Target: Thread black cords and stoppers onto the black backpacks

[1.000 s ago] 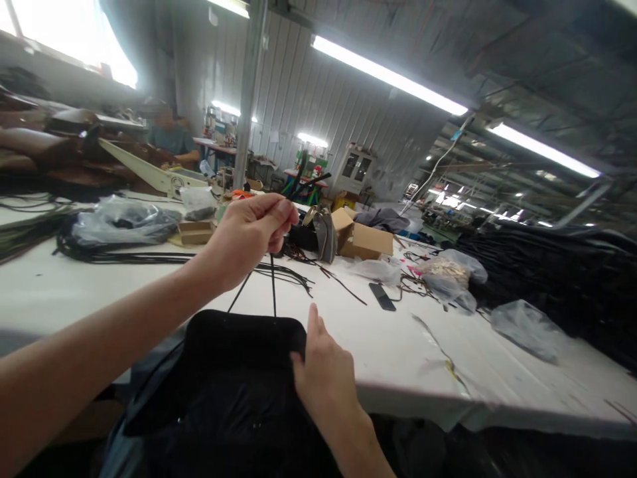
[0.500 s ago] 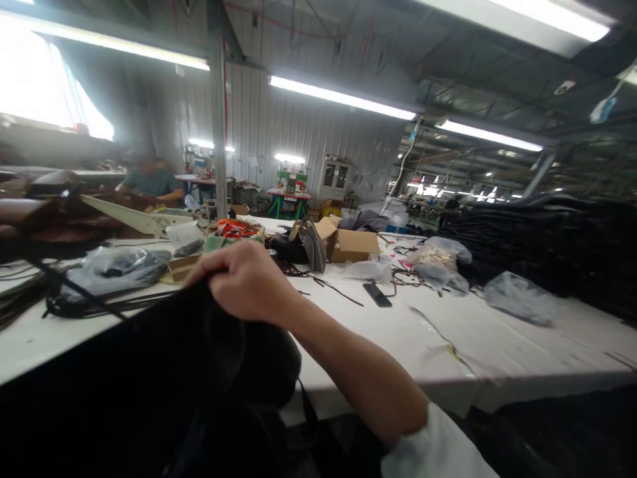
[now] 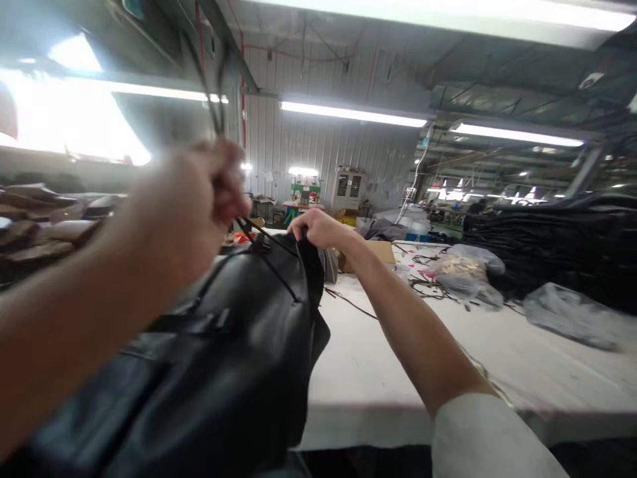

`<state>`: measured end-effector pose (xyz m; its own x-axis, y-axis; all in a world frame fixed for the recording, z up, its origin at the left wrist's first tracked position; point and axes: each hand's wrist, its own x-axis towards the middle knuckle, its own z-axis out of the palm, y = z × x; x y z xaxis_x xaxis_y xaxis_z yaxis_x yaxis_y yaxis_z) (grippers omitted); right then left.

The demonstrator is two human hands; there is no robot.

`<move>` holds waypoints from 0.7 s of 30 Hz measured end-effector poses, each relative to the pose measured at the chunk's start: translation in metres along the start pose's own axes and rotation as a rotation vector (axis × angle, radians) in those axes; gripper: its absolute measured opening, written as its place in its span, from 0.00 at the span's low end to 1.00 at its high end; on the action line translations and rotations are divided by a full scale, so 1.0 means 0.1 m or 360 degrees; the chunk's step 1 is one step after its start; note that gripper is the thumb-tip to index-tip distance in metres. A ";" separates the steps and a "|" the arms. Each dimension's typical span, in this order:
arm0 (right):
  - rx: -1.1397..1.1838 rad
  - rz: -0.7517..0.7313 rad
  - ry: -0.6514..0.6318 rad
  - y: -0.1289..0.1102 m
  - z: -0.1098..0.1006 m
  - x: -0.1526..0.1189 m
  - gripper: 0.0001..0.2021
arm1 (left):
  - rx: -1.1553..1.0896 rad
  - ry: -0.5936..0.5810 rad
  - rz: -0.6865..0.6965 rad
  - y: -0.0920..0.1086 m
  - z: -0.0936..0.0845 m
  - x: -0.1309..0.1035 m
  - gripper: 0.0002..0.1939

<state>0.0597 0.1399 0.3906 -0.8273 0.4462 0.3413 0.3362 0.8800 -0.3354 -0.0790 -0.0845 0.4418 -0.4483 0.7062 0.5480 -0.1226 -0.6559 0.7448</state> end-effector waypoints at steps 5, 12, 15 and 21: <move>-0.0180 0.0399 -0.0293 0.65 0.60 -0.57 0.14 | -0.0075 -0.0020 -0.0486 -1.34 0.32 -0.36 0.12; -0.0254 0.0564 0.0387 0.44 1.25 -1.36 0.27 | 0.0181 0.0019 -0.0485 -2.61 0.00 -0.71 0.23; 0.0292 0.0391 0.0806 0.22 1.63 -1.57 0.22 | 0.0262 -0.0041 -0.0543 -2.91 -0.27 -0.90 0.25; 0.0836 0.0440 0.0852 0.04 2.21 -1.45 0.23 | 0.0374 -0.0098 -0.0633 -3.18 -0.58 -1.20 0.18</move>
<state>0.0817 0.0428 0.1452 -0.3714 0.7720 0.5158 0.1314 0.5936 -0.7939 -0.0379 0.0236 0.1169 -0.3529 0.9098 0.2186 -0.0674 -0.2578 0.9639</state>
